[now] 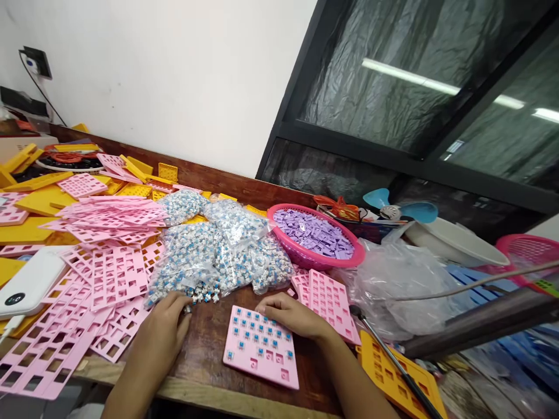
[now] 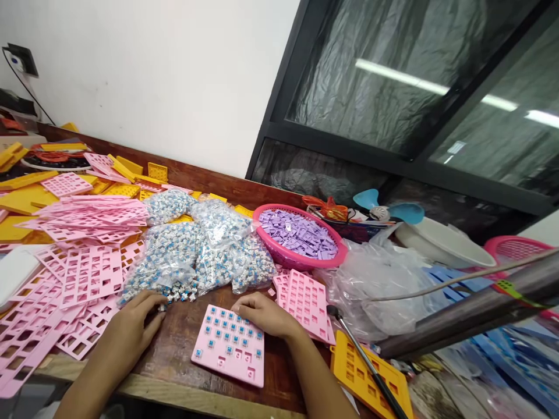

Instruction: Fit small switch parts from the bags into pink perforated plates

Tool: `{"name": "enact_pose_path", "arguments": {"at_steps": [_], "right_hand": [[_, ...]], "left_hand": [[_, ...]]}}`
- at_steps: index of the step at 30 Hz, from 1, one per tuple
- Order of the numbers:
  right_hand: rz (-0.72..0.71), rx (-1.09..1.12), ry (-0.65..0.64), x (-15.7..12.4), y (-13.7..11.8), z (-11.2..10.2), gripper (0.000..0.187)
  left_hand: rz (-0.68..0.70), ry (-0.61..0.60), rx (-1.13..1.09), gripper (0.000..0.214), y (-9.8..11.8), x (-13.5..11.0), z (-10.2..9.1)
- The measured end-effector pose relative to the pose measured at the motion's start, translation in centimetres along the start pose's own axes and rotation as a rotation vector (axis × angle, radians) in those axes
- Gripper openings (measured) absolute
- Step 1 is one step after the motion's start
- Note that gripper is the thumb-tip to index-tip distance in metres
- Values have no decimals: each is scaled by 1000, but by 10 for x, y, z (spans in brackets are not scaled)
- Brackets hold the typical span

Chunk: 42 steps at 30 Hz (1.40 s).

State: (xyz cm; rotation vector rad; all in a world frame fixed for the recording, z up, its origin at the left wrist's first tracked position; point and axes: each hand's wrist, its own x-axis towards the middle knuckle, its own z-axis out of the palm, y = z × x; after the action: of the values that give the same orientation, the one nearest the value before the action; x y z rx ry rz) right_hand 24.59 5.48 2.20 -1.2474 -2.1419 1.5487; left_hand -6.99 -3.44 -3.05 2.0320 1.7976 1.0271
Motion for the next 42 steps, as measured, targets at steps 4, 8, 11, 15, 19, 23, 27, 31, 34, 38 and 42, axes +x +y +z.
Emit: {"name": "enact_pose_path", "arguments": {"at_steps": [4,8,11,15,19,23,27,31,34,38,42], "right_hand": [[-90,-228,224,7,-17,21,33],[-226,-494,369,20,-43,45,21],[-298,-646,362,39,-58,56,14],[-233,-832,274,63,-67,62,12],[-217,-922,276,71,-71,70,16],[-204,-934,311,74,-73,81,21],[-223,-951,329,67,-81,77,18],[-248,-924,217,33,-90,46,14],[-184,-895,89,-3,-89,23,12],[-58,-947,-14,-35,-81,21,5],[-121,-1055,72,-39,-76,44,7]], "left_hand": [[-56,0,20,26,-1,1,-1],[-45,15,-75,24,1,2,-7],[-35,7,-222,23,6,0,-16],[-8,-86,-385,26,20,-6,-30],[79,-191,-446,24,37,-14,-40],[150,-318,-463,23,51,-17,-39],[185,-390,-432,13,63,-18,-25],[194,-384,-320,17,71,-20,-12],[183,-415,-247,20,71,-21,-9],[206,-382,-144,20,68,-22,-9],[258,-299,-111,25,66,-22,-7]]}}
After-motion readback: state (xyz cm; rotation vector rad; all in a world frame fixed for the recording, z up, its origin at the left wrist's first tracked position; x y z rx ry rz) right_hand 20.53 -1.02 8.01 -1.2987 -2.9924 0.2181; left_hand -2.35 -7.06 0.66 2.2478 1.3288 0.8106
